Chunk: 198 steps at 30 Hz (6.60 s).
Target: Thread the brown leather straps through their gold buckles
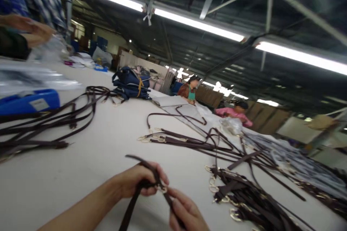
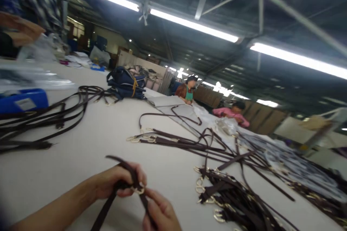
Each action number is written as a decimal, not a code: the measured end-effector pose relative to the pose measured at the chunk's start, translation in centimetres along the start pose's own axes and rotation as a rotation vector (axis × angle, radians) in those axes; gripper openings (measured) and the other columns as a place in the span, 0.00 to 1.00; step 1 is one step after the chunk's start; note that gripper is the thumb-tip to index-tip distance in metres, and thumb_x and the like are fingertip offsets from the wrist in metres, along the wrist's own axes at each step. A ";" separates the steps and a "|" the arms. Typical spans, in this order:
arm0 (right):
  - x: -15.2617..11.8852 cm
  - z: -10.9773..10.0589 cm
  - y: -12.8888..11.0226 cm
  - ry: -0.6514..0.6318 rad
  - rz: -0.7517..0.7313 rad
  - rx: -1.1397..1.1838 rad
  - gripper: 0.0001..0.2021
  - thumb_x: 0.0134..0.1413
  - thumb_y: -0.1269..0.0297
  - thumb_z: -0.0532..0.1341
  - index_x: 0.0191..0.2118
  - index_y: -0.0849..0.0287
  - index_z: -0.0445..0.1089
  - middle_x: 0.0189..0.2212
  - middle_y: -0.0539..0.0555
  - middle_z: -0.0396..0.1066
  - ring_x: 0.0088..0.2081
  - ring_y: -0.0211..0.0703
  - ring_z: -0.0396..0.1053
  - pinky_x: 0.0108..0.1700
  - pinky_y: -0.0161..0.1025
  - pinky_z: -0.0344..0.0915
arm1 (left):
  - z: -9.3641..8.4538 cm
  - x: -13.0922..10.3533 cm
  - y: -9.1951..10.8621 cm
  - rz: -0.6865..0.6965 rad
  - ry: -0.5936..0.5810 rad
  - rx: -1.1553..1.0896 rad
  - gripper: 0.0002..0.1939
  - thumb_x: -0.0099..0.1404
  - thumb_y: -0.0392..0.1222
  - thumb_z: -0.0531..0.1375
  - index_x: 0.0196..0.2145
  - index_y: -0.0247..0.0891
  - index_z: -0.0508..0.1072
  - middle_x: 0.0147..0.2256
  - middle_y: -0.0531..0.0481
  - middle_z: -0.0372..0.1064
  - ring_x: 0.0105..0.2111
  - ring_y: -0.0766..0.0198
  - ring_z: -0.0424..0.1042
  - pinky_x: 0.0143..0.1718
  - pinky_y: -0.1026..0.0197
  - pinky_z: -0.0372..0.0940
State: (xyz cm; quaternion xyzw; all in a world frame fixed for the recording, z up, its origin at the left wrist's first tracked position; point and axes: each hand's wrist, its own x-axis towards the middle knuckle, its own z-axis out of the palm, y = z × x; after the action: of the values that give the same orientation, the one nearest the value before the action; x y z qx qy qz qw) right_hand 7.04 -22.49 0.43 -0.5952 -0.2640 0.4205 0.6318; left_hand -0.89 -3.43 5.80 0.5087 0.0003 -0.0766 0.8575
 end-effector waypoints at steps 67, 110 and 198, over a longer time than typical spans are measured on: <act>1.5 0.5 -3.7 0.150 -0.108 0.050 0.27 0.58 0.40 0.54 0.57 0.51 0.65 0.46 0.56 0.72 0.45 0.49 0.69 0.47 0.46 0.65 | -0.9 1.8 -1.9 0.144 0.155 0.264 0.15 0.43 0.31 0.67 0.30 0.34 0.69 0.23 0.56 0.69 0.24 0.71 0.65 0.27 0.67 0.57; 1.6 -1.1 -3.3 -0.119 0.063 0.127 0.32 0.53 0.40 0.59 0.54 0.61 0.70 0.29 0.53 0.72 0.26 0.36 0.62 0.32 0.36 0.55 | -2.7 1.0 0.1 0.018 0.245 0.280 0.17 0.47 0.48 0.65 0.26 0.36 0.62 0.25 0.50 0.69 0.27 0.65 0.70 0.21 0.67 0.53; 1.9 1.6 -2.3 -0.108 0.038 0.592 0.15 0.56 0.50 0.63 0.41 0.56 0.71 0.26 0.50 0.72 0.22 0.33 0.64 0.25 0.32 0.63 | -2.6 0.3 1.2 0.138 0.090 0.494 0.13 0.47 0.36 0.68 0.34 0.37 0.80 0.28 0.54 0.74 0.29 0.68 0.67 0.35 0.67 0.62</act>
State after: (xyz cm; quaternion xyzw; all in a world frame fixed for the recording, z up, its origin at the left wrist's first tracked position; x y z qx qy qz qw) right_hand 7.20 -19.86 2.61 -0.3668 -0.1520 0.5222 0.7548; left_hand -0.24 -0.66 5.61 0.7046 -0.0152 0.0071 0.7094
